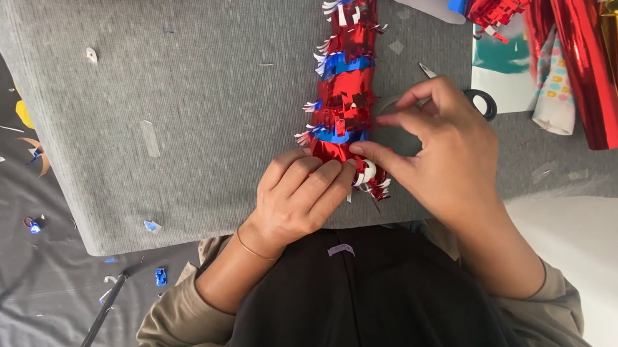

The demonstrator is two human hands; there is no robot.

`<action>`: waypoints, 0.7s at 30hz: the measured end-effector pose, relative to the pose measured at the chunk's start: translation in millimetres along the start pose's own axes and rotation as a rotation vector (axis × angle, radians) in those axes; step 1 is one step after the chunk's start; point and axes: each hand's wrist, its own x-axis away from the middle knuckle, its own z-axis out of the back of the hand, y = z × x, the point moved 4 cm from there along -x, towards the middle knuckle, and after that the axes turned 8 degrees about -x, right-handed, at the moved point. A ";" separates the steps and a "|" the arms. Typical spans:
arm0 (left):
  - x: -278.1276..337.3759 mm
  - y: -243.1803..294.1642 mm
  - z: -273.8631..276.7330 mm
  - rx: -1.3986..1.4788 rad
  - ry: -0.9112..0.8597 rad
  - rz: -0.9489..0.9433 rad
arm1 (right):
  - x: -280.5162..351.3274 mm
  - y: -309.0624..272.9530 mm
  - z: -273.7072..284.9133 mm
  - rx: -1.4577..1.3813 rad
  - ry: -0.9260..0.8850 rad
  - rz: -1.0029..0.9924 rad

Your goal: Decorating a cylindrical tube with colorful fringed foil using double-sided tape and scissors.

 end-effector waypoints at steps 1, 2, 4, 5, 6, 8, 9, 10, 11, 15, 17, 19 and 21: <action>-0.4 0.0 0.2 0.001 0.003 -0.004 | 0.5 -0.7 0.4 0.002 0.004 0.001; -0.9 -0.3 0.2 -0.004 -0.002 0.000 | 0.9 -0.5 0.2 -0.002 -0.005 -0.026; -0.8 -1.0 0.9 -0.008 -0.005 0.002 | 4.6 3.5 -0.1 -0.005 -0.012 -0.054; -0.7 -1.7 0.7 -0.025 -0.018 -0.001 | 7.7 9.1 -1.2 -0.020 -0.033 -0.097; -0.8 -2.2 0.4 -0.042 -0.031 -0.004 | 10.9 14.7 -2.0 -0.035 -0.054 -0.141; -7.6 -3.2 1.3 -0.072 -0.035 -0.011 | 17.6 22.8 -1.1 -0.033 -0.048 -0.192; -10.8 -3.3 1.9 -0.103 -0.043 -0.011 | 21.7 28.0 -0.8 -0.033 -0.049 -0.245; -12.0 -3.6 0.9 -0.103 -0.043 -0.017 | 25.0 31.3 0.6 -0.035 -0.044 -0.245; -12.4 -3.2 -0.6 -0.111 -0.066 -0.025 | 29.0 34.0 2.5 -0.074 -0.014 -0.239; -18.2 -6.6 2.0 -0.077 -0.143 -0.042 | 40.3 38.1 15.9 -0.158 0.039 -0.270; 0.3 -14.2 -4.0 -0.075 -0.148 0.060 | 45.5 39.4 22.0 -0.171 0.071 -0.253; 9.1 -20.2 -6.6 -0.074 -0.154 0.160 | 49.5 40.2 26.1 -0.185 0.106 -0.235; 8.9 -24.2 -3.6 -0.093 -0.106 0.252 | 52.4 40.0 27.2 -0.191 0.130 -0.215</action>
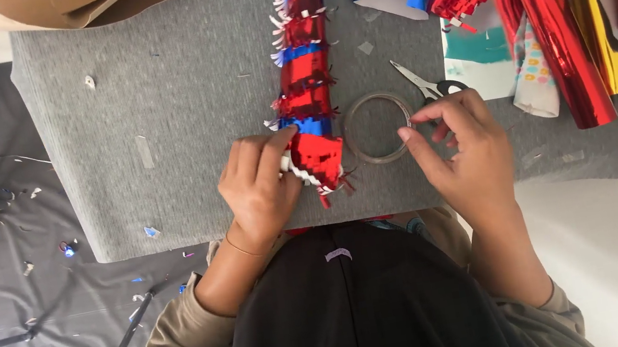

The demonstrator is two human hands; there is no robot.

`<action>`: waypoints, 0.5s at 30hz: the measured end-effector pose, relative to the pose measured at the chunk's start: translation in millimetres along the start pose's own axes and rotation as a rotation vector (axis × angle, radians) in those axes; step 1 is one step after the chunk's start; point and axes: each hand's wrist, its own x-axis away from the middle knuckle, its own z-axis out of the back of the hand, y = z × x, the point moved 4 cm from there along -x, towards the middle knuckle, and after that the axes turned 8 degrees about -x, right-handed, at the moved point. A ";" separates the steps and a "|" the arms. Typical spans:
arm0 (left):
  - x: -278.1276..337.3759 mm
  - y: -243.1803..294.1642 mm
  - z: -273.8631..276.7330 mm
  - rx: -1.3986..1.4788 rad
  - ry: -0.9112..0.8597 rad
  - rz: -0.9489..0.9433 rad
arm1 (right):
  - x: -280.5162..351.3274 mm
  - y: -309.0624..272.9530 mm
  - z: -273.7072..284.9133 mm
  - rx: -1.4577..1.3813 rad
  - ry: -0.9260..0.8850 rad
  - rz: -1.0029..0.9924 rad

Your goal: Decorating a cylindrical tube with colorful fringed foil using double-sided tape and scissors.

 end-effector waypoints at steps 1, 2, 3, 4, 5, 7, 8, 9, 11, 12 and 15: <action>1.5 1.4 -0.6 -0.001 -0.002 -0.009 | 1.2 3.9 -2.4 -0.005 0.007 -0.002; 3.6 0.5 -0.9 0.006 0.001 0.050 | 2.9 6.7 -5.5 -0.021 -0.007 0.020; 6.0 -0.7 -1.0 0.014 0.003 0.108 | 4.6 9.3 -8.8 -0.037 -0.020 0.041; 3.8 2.0 -0.2 0.013 0.003 0.102 | 5.4 9.3 -16.3 -0.040 -0.016 0.041; 1.9 2.4 0.0 0.074 -0.005 0.156 | 6.3 7.6 -24.9 -0.095 -0.040 0.077; -0.6 7.3 2.7 0.139 -0.020 0.201 | 4.9 -1.6 -34.4 -0.152 -0.056 0.108; -0.1 6.5 2.0 0.272 -0.072 0.340 | 1.8 -10.6 -35.0 -0.190 -0.048 0.143; 1.1 6.1 1.0 0.405 -0.125 0.478 | -1.4 -20.0 -35.7 -0.228 -0.040 0.178; 5.7 10.8 -1.4 0.442 -0.151 0.522 | -10.4 -26.0 -35.3 -0.304 -0.038 0.182; 8.3 12.3 -3.8 0.479 -0.171 0.573 | -15.9 -29.4 -35.0 -0.377 -0.043 0.190; -3.1 23.3 6.9 0.417 -0.215 0.586 | -20.1 -31.8 -45.5 -0.413 -0.136 0.216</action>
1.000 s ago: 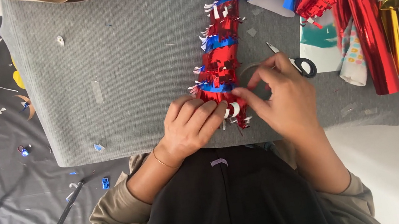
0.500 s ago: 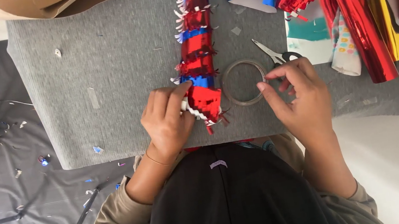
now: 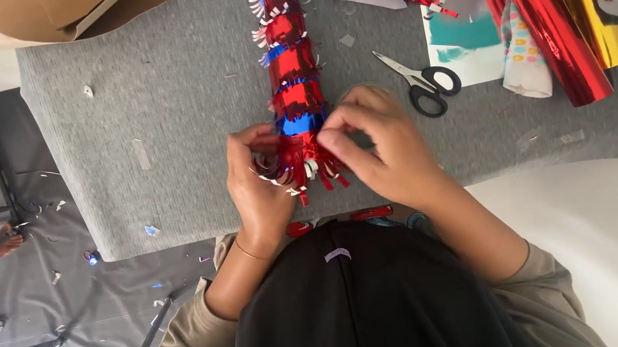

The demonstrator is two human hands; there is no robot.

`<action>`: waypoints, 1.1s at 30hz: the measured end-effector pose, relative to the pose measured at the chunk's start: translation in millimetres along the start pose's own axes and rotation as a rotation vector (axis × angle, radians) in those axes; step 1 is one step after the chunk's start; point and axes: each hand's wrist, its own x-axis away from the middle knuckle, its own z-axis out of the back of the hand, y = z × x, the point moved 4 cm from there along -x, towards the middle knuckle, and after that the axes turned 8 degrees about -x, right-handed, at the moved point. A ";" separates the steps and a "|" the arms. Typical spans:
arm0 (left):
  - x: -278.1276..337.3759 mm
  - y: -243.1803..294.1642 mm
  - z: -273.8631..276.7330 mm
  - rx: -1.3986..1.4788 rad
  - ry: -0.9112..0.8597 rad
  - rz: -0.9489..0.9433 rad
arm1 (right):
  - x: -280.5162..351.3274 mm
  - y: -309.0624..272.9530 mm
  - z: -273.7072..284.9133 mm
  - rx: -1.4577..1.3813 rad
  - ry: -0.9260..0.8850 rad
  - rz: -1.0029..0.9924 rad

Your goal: Decorating a cylindrical tube with colorful fringed foil using double-sided tape and scissors.

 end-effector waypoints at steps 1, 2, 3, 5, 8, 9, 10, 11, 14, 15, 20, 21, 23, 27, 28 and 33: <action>3.5 -9.5 -3.1 0.001 0.003 0.000 | -0.9 -1.5 -2.3 0.001 -0.002 0.002; 6.8 -18.8 -5.9 -0.077 0.016 -0.012 | -2.0 -2.1 -5.0 0.007 -0.012 -0.012; 10.3 -28.4 -8.2 -0.155 0.029 -0.023 | -3.0 -2.7 -8.3 0.012 -0.022 -0.028; 6.6 -17.9 -1.4 -0.212 0.087 -0.139 | -1.5 -0.1 -12.6 -0.006 -0.025 -0.057; 4.4 -8.3 5.2 -0.320 0.168 -0.318 | -1.9 3.3 -16.4 -0.051 -0.029 -0.111; 4.4 -5.8 5.8 -0.370 0.194 -0.381 | -2.5 4.4 -16.7 -0.077 -0.031 -0.134; 4.9 -12.5 3.6 -0.369 0.195 -0.379 | -3.1 4.1 -17.4 -0.076 -0.032 -0.134; 6.0 -17.6 1.2 -0.392 0.213 -0.415 | -3.8 4.1 -17.7 -0.085 -0.028 -0.142; 5.9 -19.6 -0.6 -0.426 0.239 -0.480 | -6.3 1.8 -19.6 -0.089 -0.025 -0.159; 5.8 -17.7 -0.3 -0.439 0.245 -0.510 | -7.0 0.9 -20.6 -0.085 -0.025 -0.167; 3.7 -17.6 -0.8 -0.419 0.266 -0.532 | -6.9 17.3 -25.5 -0.109 -0.016 -0.193; 4.7 -22.2 -2.4 -0.411 0.274 -0.536 | -6.8 19.8 -25.7 -0.111 -0.004 -0.200; 3.8 -21.5 -1.7 -0.397 0.266 -0.531 | -7.2 20.6 -26.7 -0.104 -0.003 -0.200; 5.0 -27.5 -3.8 -0.372 0.234 -0.510 | -6.8 24.5 -29.1 -0.064 0.023 -0.188; 4.0 -25.2 -2.8 -0.371 0.233 -0.510 | -5.4 24.6 -29.4 -0.063 0.022 -0.189; 0.0 -11.2 1.0 -0.419 0.261 -0.611 | -1.6 16.7 -28.6 0.087 0.047 -0.183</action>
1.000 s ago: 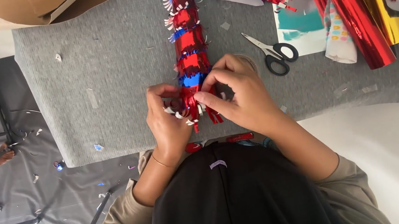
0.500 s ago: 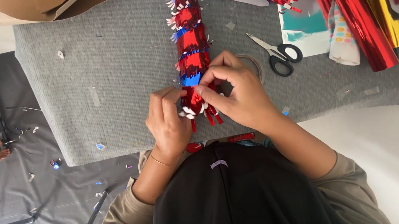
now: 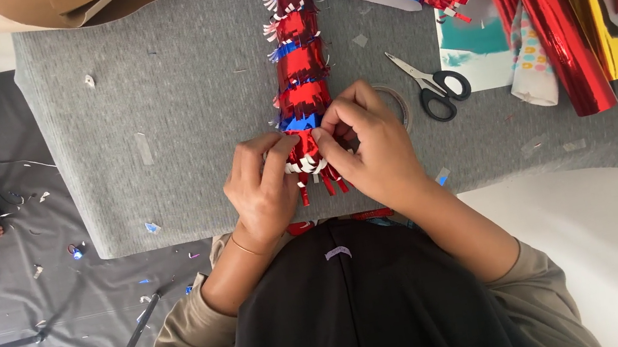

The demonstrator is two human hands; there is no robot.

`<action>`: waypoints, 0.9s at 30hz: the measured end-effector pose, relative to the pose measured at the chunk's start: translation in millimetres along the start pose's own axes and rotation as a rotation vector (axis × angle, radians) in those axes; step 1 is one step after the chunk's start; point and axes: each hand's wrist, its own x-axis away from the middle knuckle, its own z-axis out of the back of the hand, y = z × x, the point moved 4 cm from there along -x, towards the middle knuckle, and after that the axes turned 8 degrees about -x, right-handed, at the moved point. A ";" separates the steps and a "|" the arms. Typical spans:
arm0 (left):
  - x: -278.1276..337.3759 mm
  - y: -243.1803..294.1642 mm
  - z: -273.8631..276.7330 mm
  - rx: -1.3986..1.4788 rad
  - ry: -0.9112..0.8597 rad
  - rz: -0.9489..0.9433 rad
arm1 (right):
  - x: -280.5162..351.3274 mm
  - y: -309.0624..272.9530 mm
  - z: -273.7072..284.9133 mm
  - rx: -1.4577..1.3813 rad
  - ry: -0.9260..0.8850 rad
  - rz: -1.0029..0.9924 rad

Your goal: Decorating a cylindrical tube with colorful fringed foil using double-sided tape and scissors.

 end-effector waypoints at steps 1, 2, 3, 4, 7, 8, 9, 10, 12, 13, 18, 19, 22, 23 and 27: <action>0.4 -0.9 0.0 0.002 0.000 0.001 | 1.0 -0.7 1.2 0.002 0.000 -0.001; 0.2 -1.2 -0.1 -0.002 0.011 -0.022 | 1.8 -1.4 2.7 0.032 0.004 -0.004; -0.1 -1.5 -0.1 -0.005 0.021 -0.045 | 2.6 -2.1 4.1 0.061 0.007 -0.006; 0.5 -2.2 -0.4 -0.002 0.022 -0.046 | 2.3 2.9 13.2 0.063 0.010 -0.007; 2.9 -4.9 0.1 0.001 0.025 -0.031 | 2.6 13.5 40.5 0.035 -0.055 0.043; 3.4 -5.3 0.0 0.001 0.019 -0.034 | 3.6 16.1 54.7 0.178 -0.003 0.053; 3.8 -5.3 -0.1 0.000 0.013 -0.038 | 4.6 18.3 69.4 0.322 0.049 0.064; 3.1 -5.3 3.4 0.004 0.016 -0.039 | 7.6 22.6 71.3 0.325 0.053 0.065; 0.4 -4.6 7.0 0.048 -0.059 -0.032 | 13.2 32.4 76.9 0.560 0.059 0.019; -3.3 -3.1 10.8 0.052 -0.057 -0.036 | 17.2 40.5 74.5 0.563 0.065 0.019; -21.2 10.3 41.4 0.284 -0.223 -0.170 | 30.0 60.5 74.7 0.541 0.176 -0.016; -21.7 11.3 46.2 0.281 -0.221 -0.171 | 29.5 56.3 78.1 0.539 0.176 -0.012; -27.1 16.4 57.5 0.388 -0.185 -0.141 | 32.1 36.4 91.8 0.309 0.320 0.256; -31.1 18.9 58.5 0.372 -0.156 -0.092 | 35.6 32.5 96.5 0.296 0.394 0.355; -59.0 44.6 56.4 0.526 -0.284 0.057 | 54.6 16.9 103.5 0.298 0.580 0.521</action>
